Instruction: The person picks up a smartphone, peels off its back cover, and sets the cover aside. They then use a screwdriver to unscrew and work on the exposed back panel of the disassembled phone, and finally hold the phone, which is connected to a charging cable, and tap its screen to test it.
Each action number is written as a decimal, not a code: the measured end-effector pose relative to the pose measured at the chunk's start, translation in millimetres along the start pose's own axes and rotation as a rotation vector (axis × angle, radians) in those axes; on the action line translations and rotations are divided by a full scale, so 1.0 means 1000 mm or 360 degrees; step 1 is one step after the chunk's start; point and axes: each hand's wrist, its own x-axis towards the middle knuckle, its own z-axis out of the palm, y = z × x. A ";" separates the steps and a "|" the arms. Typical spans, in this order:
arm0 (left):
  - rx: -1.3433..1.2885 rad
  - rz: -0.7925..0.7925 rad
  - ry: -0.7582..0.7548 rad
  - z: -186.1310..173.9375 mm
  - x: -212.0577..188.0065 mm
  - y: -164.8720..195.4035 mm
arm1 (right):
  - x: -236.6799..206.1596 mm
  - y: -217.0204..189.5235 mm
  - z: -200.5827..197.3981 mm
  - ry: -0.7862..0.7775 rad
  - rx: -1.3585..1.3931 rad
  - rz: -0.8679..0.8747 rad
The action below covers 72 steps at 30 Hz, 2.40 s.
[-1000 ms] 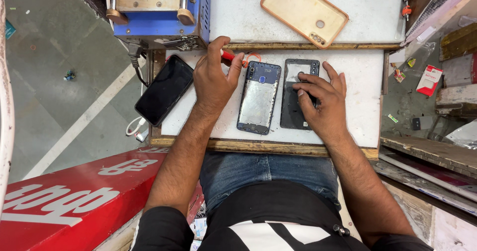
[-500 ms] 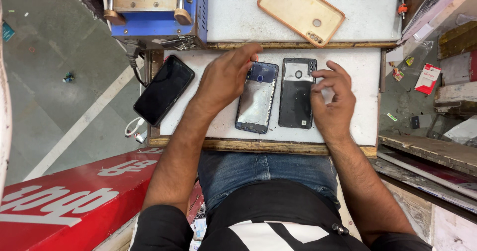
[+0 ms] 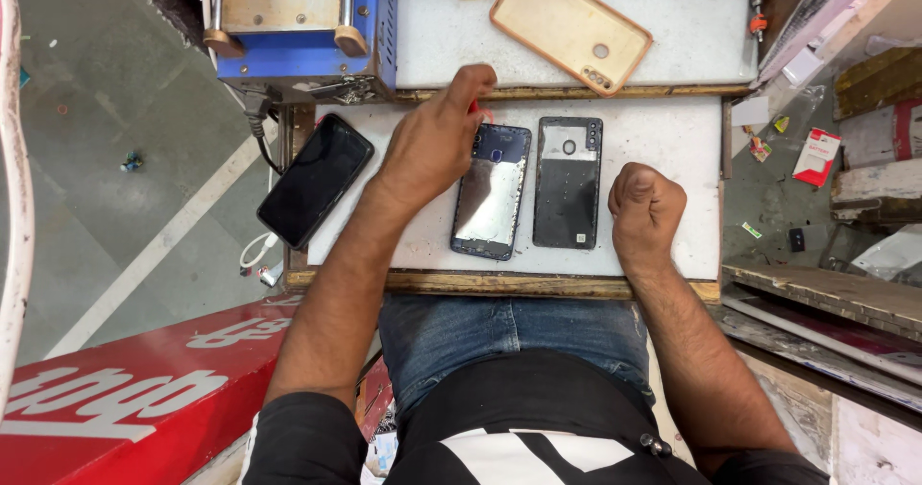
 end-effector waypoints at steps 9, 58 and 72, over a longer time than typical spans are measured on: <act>-0.0017 0.0171 0.0127 -0.007 -0.004 0.000 | 0.004 -0.001 0.004 0.0003 0.0065 0.0074; 0.0016 0.0281 0.0294 -0.013 0.001 0.006 | 0.007 -0.017 0.010 -0.0082 -0.0257 0.0181; 0.0218 0.0044 0.0187 -0.006 -0.006 -0.006 | 0.007 -0.018 0.012 -0.0138 -0.0356 0.0227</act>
